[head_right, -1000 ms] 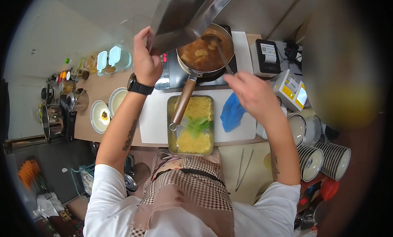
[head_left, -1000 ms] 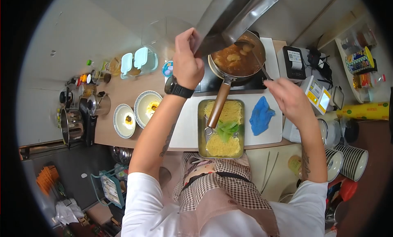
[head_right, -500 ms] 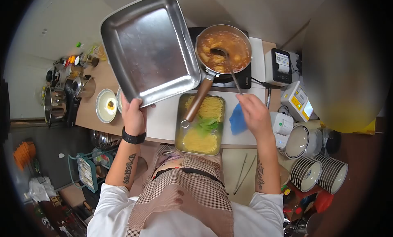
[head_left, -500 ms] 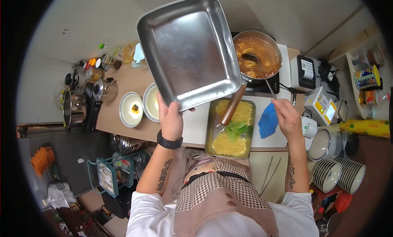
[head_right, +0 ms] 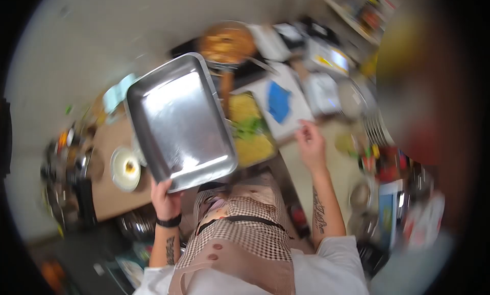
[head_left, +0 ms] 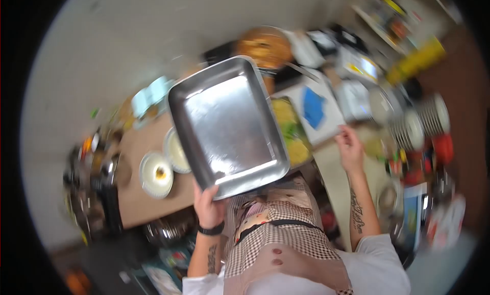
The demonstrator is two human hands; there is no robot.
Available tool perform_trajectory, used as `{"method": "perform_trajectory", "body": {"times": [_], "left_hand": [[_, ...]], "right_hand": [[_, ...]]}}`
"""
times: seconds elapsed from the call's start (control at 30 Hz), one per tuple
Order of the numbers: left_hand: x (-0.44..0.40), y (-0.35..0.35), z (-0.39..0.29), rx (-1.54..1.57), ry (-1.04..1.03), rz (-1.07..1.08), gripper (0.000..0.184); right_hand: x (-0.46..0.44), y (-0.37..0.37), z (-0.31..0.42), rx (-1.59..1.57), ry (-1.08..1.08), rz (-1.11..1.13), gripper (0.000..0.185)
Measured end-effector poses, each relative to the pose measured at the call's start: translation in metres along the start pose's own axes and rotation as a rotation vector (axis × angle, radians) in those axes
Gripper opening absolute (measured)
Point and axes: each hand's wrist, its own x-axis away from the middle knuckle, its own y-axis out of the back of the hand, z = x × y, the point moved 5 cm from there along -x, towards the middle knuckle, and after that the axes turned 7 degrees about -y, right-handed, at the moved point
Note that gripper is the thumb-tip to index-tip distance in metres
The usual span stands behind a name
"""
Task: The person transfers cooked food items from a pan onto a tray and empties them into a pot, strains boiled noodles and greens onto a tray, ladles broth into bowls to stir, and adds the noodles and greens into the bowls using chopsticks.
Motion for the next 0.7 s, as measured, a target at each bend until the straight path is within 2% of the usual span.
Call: {"method": "perform_trajectory", "body": {"times": [0.07, 0.13, 0.17, 0.2, 0.23, 0.27, 0.3, 0.4, 0.5, 0.6, 0.63, 0.67, 0.7], "left_hand": [[0.019, 0.011, 0.012, -0.008, 0.038, 0.107, 0.048], [0.038, 0.018, 0.021, -0.052, 0.183, 0.353, 0.050], [0.053, 0.014, 0.024, -0.101, 0.241, 0.396, 0.050], [0.064, 0.020, 0.035, -0.151, 0.332, 0.461, 0.051], [0.080, 0.024, 0.059, -0.178, 0.354, 0.550, 0.050], [0.090, 0.023, 0.069, -0.217, 0.418, 0.635, 0.049], [0.112, 0.015, 0.077, -0.280, 0.492, 0.717, 0.043], [0.180, 0.002, 0.111, -0.344, 0.675, 0.945, 0.037], [0.272, -0.014, 0.164, -0.469, 0.833, 1.200, 0.032], [0.386, -0.014, 0.219, -0.568, 0.919, 1.410, 0.029], [0.430, -0.009, 0.238, -0.635, 0.965, 1.480, 0.031], [0.476, -0.002, 0.257, -0.703, 1.006, 1.550, 0.032], [0.520, -0.009, 0.283, -0.723, 1.031, 1.541, 0.031]], "right_hand": [[0.093, 0.012, -0.012, 0.038, -0.184, -0.014, 0.024], [0.187, 0.017, -0.034, 0.115, -0.380, 0.038, 0.024], [0.234, 0.017, -0.041, 0.150, -0.435, 0.056, 0.023], [0.281, 0.017, -0.051, 0.339, -0.356, 0.078, 0.022], [0.323, 0.020, -0.079, 0.354, -0.266, 0.038, 0.017], [0.374, 0.010, -0.110, 0.307, -0.401, 0.106, 0.019], [0.421, 0.016, -0.110, 0.332, -0.573, 0.130, 0.023], [0.566, 0.030, -0.124, 0.319, -0.865, -0.046, 0.027], [0.727, 0.023, -0.180, 0.113, -1.095, -0.402, 0.029], [0.897, -0.016, -0.195, -0.107, -1.453, -0.565, 0.032], [0.954, -0.040, -0.207, -0.074, -1.486, -0.628, 0.031], [1.004, -0.059, -0.205, -0.202, -1.481, -0.729, 0.030], [1.033, -0.066, -0.213, -0.231, -1.527, -0.767, 0.031]]}}
